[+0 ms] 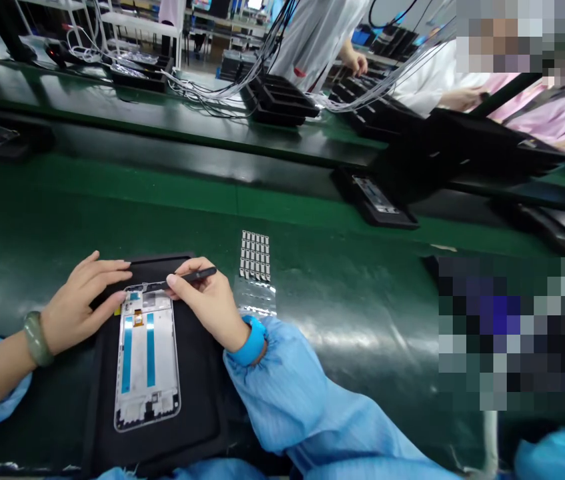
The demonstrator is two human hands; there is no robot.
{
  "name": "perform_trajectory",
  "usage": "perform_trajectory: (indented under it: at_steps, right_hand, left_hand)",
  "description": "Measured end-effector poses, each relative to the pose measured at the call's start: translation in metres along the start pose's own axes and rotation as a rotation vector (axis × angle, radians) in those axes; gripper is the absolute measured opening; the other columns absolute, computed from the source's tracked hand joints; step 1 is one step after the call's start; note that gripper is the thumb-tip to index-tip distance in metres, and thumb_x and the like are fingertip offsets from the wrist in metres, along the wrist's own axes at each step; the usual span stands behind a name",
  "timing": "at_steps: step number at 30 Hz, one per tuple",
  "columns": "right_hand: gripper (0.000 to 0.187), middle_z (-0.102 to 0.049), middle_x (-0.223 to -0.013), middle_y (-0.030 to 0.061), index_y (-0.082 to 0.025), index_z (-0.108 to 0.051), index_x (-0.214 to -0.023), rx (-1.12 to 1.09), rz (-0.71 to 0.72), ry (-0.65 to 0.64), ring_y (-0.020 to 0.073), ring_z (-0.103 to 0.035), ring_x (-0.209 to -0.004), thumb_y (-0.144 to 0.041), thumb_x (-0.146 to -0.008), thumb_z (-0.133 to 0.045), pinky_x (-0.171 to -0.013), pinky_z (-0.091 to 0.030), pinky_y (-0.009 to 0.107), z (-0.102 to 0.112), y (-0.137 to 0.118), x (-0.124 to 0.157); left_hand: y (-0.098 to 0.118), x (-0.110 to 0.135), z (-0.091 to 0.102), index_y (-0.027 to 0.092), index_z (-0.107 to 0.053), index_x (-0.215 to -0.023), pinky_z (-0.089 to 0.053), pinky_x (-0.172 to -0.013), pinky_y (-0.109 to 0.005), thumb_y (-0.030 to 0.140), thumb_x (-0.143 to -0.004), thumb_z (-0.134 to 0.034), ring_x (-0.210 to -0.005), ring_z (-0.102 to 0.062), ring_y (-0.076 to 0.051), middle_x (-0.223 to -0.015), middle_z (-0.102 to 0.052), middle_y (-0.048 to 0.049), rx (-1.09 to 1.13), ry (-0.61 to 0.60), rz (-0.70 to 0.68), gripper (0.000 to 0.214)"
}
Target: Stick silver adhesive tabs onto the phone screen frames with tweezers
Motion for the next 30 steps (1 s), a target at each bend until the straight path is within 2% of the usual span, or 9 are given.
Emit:
perform_trajectory:
  at_steps: [2, 5, 15, 22, 30]
  right_hand:
    - [0.024, -0.060, -0.066, -0.0042, -0.019, -0.054, -0.078, 0.059, 0.031, 0.007, 0.0134, -0.065, -0.060, -0.030, -0.068, -0.073, -0.061, -0.055, 0.026, -0.001, 0.000, -0.003]
    - [0.022, -0.060, -0.066, -0.0032, -0.019, -0.054, -0.077, 0.099, 0.033, 0.021, 0.0147, -0.066, -0.062, -0.030, -0.070, -0.072, -0.060, -0.054, 0.025, -0.002, 0.001, -0.008]
    - [0.015, -0.060, -0.072, -0.0020, -0.019, -0.055, -0.078, 0.208, 0.040, -0.006, 0.0141, -0.067, -0.063, -0.026, -0.075, -0.068, -0.056, -0.051, 0.022, -0.008, 0.002, -0.011]
    - [0.013, -0.060, -0.073, -0.0020, -0.019, -0.055, -0.080, 0.250, 0.061, -0.027, 0.0137, -0.067, -0.064, -0.025, -0.077, -0.066, -0.057, -0.051, 0.022, -0.007, 0.002, -0.012]
    - [0.012, -0.060, -0.074, -0.0016, -0.019, -0.055, -0.080, 0.273, 0.079, -0.038, 0.0144, -0.067, -0.065, -0.024, -0.077, -0.066, -0.057, -0.052, 0.023, -0.008, 0.001, -0.013]
  left_hand:
    - [0.005, 0.001, -0.001, 0.023, -0.056, -0.098, -0.021, -0.109, -0.047, 0.030, -0.086, -0.049, -0.108, -0.053, -0.020, -0.110, -0.061, -0.0040, 0.010, -0.038, -0.047, 0.016]
    - [0.006, 0.002, -0.007, 0.023, -0.058, -0.091, -0.023, -0.108, -0.048, 0.031, -0.084, -0.052, -0.104, -0.055, -0.019, -0.102, -0.063, -0.0028, 0.032, -0.092, -0.034, 0.012]
    - [0.003, 0.000, -0.013, 0.023, -0.059, -0.094, -0.025, -0.105, -0.051, 0.025, -0.084, -0.054, -0.108, -0.052, -0.020, -0.099, -0.060, -0.0027, 0.108, -0.145, -0.008, 0.011]
    - [0.004, 0.000, -0.011, 0.022, -0.059, -0.093, -0.025, -0.104, -0.049, 0.022, -0.084, -0.054, -0.108, -0.051, -0.019, -0.099, -0.059, -0.0028, 0.130, -0.134, 0.021, 0.010]
    - [0.003, 0.000, -0.011, 0.022, -0.059, -0.095, -0.026, -0.104, -0.049, 0.022, -0.083, -0.055, -0.109, -0.052, -0.020, -0.101, -0.060, -0.0027, 0.140, -0.122, -0.005, 0.012]
Point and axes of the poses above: each hand's wrist, its own x-axis away from the middle knuckle, its own z-axis out of the back of the hand, y = z × x, the point moved 6 cm from there along -x, towards the middle knuckle
